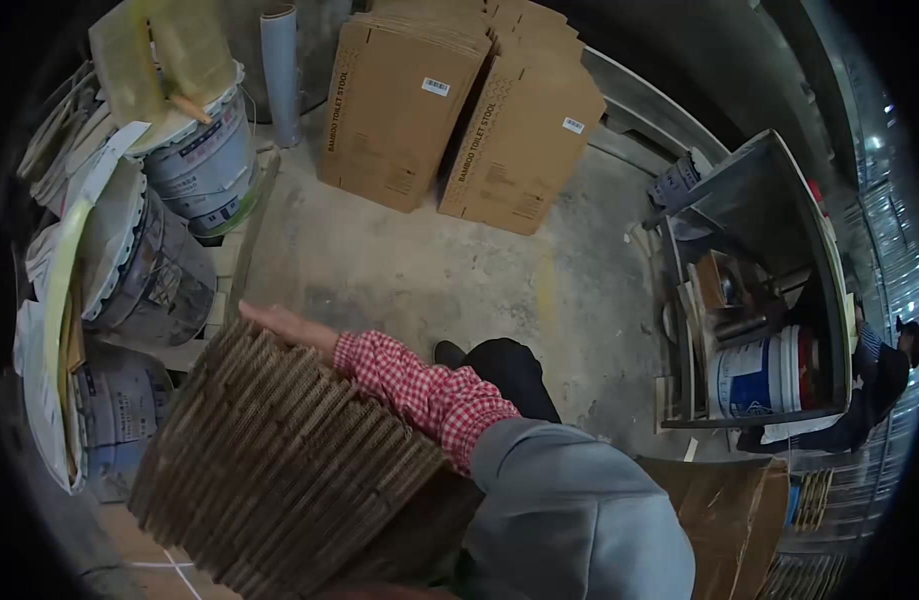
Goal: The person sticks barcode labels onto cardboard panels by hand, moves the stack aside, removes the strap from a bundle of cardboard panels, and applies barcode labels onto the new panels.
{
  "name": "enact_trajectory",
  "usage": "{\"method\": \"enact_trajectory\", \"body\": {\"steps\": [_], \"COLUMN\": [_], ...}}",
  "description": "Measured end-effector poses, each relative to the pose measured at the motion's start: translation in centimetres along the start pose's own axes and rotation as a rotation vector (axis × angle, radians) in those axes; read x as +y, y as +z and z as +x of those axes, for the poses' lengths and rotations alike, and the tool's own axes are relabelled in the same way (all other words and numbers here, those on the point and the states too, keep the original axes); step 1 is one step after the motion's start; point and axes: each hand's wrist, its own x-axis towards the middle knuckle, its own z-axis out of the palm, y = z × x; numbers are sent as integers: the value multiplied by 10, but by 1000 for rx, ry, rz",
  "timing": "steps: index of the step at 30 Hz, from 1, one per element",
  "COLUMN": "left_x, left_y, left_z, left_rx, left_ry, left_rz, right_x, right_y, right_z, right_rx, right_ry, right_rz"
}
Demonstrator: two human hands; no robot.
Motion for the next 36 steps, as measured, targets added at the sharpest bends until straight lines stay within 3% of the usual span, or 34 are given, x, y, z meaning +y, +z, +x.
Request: {"method": "enact_trajectory", "body": {"steps": [2, 5, 8, 10, 12, 13, 18, 20, 22, 24, 27, 30, 34, 36], "left_x": [-1, -2, -1, -2, -5, -6, -8, -9, -10, -10, -8, -5, 35, 65], "left_y": [14, 25, 29, 30, 33, 34, 39, 39, 43, 49, 59, 71, 99, 123], "left_z": [12, 20, 26, 30, 32, 35, 38, 38, 36, 38, 44, 43, 28, 8], "left_rx": [-21, -46, -68, -76, -72, -79, -87, -76, -81, -84, -84, -104, -178, -252], "left_ry": [-1, 0, 10, 16, -5, -17, -8, -1, -1, -7, 4, -30, -18, -20], "left_rz": [10, 12, -7, -18, -25, -14, -8, -2, 13, 28, 55, 98, 137, 142], "right_x": [26, 2, 23, 21, 31, 37, 37, 12, 30, 15, 21, 15, -16, -43], "right_y": [-5, 3, -21, -40, -46, -51, -43, -18, -4, -2, -11, -27, -61, -88], "right_z": [-3, -60, -113, -186, -234, -227, -83, -39, -8, -24, -10, -16, -18, -39], "right_rx": [-168, -52, 4, 73, 248, 248, 185, 2, -303, -19, -196, -29, 15, 73], "right_ry": [41, -53, -195, 89, 195, 209, -352, -278, -362, 48, 74, 30, -114, -79], "right_rz": [104, 198, -5, -79, 57, 45, 86, 253, 163, 244, 331, 351, 354, 427]}}
